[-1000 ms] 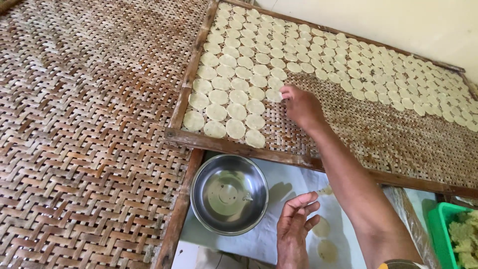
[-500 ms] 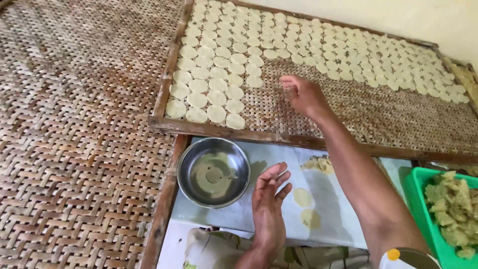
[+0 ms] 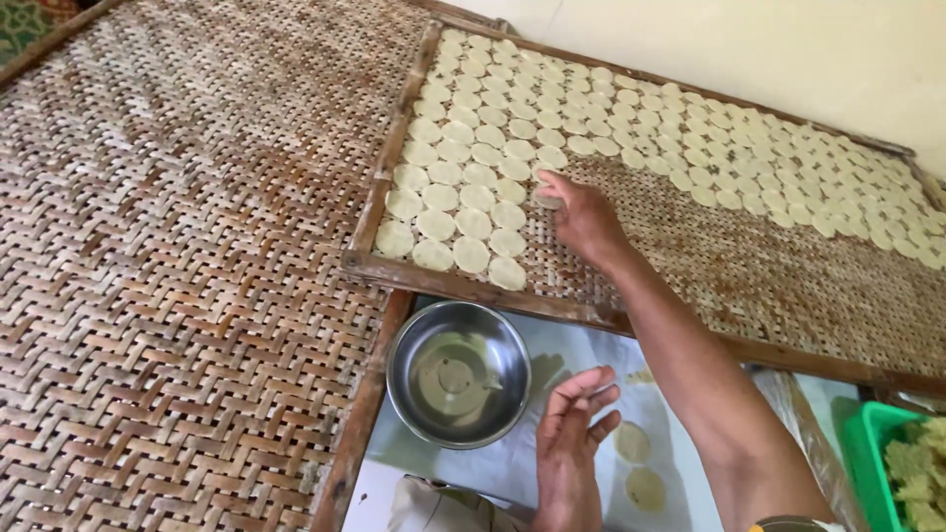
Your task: Cutting dough into small circles and placing them onto a woven tray for drying.
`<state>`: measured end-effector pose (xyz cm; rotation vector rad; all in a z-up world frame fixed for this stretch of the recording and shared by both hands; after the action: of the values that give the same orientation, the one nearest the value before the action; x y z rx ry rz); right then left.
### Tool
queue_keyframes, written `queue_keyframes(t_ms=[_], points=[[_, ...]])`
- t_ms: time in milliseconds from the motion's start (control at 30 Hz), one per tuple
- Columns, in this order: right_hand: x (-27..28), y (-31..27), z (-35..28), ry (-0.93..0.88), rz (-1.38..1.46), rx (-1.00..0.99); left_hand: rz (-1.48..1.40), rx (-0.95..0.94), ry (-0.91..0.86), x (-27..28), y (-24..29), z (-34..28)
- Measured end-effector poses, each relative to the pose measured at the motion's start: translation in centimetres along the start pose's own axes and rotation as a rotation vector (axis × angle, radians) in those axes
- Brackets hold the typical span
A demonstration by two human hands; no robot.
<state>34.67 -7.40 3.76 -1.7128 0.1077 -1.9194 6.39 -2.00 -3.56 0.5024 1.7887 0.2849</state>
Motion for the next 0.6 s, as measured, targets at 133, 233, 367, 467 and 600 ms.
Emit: queue_keyframes(t_ms=[133,233,367,467,600], points=[[-0.5,-1.7,0.1,-0.045,-0.005,-0.072,-0.021,0.048,0.006,-0.1,0.2,-0.1],[-1.3,-0.2,0.3,-0.04,-0.057,-0.094,-0.016,0.07,-0.003,0.0,0.1,-0.3],[-0.6,-0.5,1.2,-0.014,-0.029,-0.1,-0.005,0.083,-0.02,-0.2,0.0,-0.2],[-0.5,-0.8,1.4,-0.021,0.002,-0.147,0.0,0.083,-0.022,-0.1,-0.2,-0.2],[-0.7,-2.4,1.5,-0.052,-0.019,-0.168,-0.002,0.075,-0.036,0.2,-0.5,0.0]])
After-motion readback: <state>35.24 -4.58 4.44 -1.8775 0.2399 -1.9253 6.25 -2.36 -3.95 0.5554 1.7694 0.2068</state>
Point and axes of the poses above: each hand's wrist, its own z-axis towards the middle knuckle, its own x-axis out of the back of the hand, y = z × x, the point moved 6 cm from there along z, towards the middle knuckle, and after that the axes turned 3 degrees about -x, right-handed, at the moved point
